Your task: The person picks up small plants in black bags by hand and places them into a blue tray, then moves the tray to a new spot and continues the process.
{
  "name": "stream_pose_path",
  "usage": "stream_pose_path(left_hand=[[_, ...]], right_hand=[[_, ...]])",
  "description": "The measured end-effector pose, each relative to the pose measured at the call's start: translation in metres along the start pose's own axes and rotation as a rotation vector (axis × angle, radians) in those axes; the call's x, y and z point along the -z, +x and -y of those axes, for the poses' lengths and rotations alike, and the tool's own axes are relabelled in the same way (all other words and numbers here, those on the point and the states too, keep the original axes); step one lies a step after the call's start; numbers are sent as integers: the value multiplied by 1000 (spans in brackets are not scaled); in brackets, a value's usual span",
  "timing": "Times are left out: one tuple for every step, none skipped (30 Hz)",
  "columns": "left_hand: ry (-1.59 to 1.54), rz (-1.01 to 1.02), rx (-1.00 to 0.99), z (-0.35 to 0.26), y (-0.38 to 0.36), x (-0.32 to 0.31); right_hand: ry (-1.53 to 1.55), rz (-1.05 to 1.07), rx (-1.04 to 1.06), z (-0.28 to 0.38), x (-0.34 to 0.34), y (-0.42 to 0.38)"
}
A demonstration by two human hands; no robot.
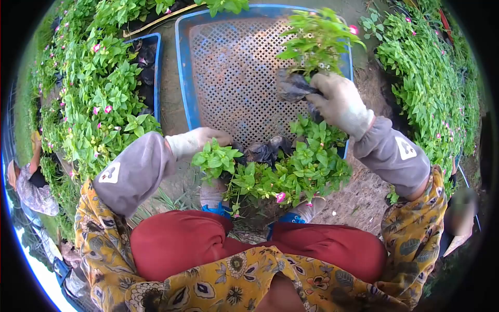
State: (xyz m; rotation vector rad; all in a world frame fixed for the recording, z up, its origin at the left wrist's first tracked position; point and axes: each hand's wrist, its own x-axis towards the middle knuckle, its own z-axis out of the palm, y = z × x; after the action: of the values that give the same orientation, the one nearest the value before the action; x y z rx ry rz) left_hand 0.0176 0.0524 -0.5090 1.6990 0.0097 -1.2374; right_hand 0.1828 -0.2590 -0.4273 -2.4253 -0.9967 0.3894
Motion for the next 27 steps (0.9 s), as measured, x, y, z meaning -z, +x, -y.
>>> stream_pose_path(left_hand=[[114,49,-51,7,-5,-11],[73,38,-19,11,-10,-16],[36,26,10,4,-15,-17],[0,12,40,-2,-18,-15],[-273,-178,83,-3,-20,-14],[-547,-365,126,-4,-20,-16],[-818,-544,170,-4,-21,-16],[-1154,-565,-169,-6,-26,-15],[-1335,-524,-181,-12,-24,-14],[-992,-536,-205,-8,-24,-8],[-649,-538,-222,-3,-22,-2],[-615,-462,-229,0,-17,3],[-580,-382,-235,4,-10,9],[-545,-297,-240,5,-4,13],[-390,-262,-288,-3,0,18],[-235,-229,-335,-17,0,25],[-79,-198,-380,-25,2,30],[93,-230,-404,-9,14,33],[113,-233,-371,0,19,31],[137,-232,-339,8,24,29],[162,-229,-306,9,26,28],[164,-207,-372,-2,22,32],[233,-204,-380,-6,18,35],[299,-202,-387,-5,13,38],[363,-200,-393,-2,9,39],[-382,-169,-196,16,15,32],[-145,-233,-215,9,13,30]], right_hand=[[42,77,49,16,-13,13],[50,109,139,25,-34,22],[28,143,211,34,-51,28],[36,157,282,43,-70,32],[33,215,300,57,-89,32],[41,275,356,69,-102,29],[-21,362,444,81,-107,26],[73,231,523,79,-141,20],[164,95,603,74,-175,12],[388,317,395,84,-168,8],[426,317,342,87,-154,1],[466,314,290,97,-131,-3],[365,451,349,97,-105,1],[262,589,403,91,-85,5],[155,727,454,84,-66,8],[175,732,396,75,-44,12],[196,737,341,65,-30,16],[38,793,272,52,-26,18],[-120,844,200,42,-26,20],[-299,891,226,32,-39,18],[-142,851,126,29,-52,13],[14,806,27,30,-66,12],[169,757,-69,33,-79,13],[168,763,-116,38,-88,14],[169,771,-163,44,-98,15],[79,757,-127,40,-111,16],[100,752,-115,40,-110,20]])
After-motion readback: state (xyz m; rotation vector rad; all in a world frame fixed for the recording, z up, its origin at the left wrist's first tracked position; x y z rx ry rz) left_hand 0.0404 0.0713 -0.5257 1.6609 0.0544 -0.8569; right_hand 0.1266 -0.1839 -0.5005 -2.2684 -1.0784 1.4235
